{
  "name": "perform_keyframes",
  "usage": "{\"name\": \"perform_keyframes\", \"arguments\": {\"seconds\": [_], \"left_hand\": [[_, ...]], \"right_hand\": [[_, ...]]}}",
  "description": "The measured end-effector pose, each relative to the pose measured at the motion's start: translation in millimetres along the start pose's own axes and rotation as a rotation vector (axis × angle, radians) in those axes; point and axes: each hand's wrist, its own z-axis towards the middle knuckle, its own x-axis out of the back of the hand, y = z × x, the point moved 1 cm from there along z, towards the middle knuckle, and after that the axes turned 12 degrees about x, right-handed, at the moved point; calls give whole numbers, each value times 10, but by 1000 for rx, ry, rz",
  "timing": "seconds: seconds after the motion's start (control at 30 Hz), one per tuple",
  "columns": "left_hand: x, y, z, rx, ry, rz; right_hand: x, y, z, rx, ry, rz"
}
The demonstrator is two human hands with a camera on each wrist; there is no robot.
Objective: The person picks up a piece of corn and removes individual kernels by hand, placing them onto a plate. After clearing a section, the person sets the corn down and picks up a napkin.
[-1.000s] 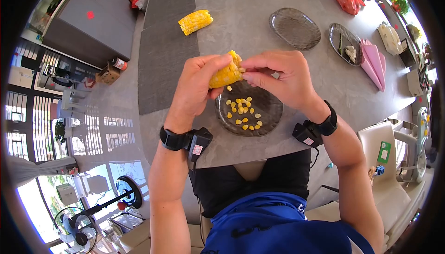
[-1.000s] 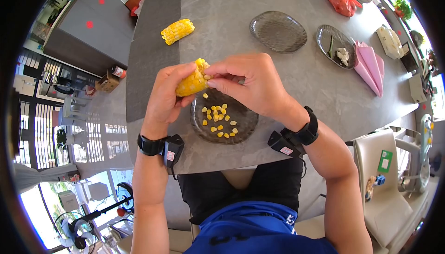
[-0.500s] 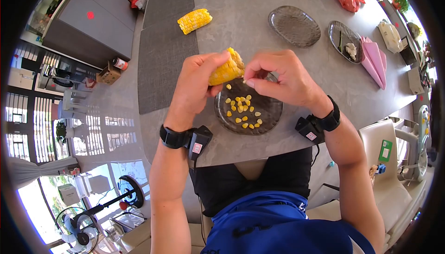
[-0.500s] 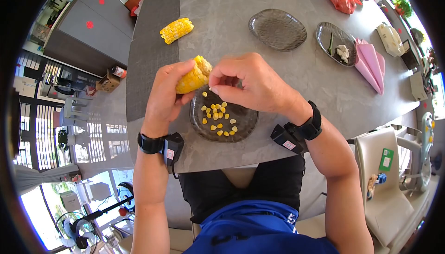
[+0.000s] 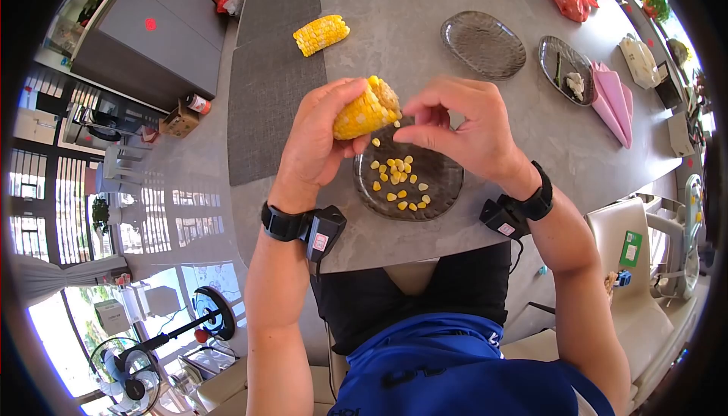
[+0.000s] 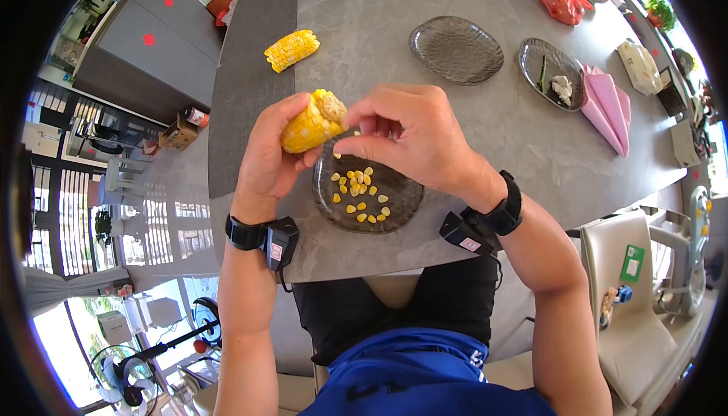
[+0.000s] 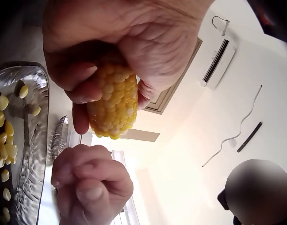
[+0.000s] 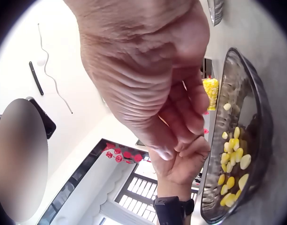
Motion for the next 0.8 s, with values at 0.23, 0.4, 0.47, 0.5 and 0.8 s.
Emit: {"name": "perform_keyframes", "arguments": {"seconds": [0.23,0.4,0.47,0.5,0.8], "left_hand": [[-36,-4,-13,16,-6,133],[-19,-15,-8,14,-14,129],[-18,-28,6,10,8,138],[-15,-35,9,7,21,142],[-23,-23,13,-9,22,111]], "right_hand": [[-41,61,-24,-36,95,62],[-30,74,-35,-39,55,97],[-17,80,-40,-19,43,82],[-18,81,-40,-12,40,75],[-58,72,-50,-8,91,5]]}}
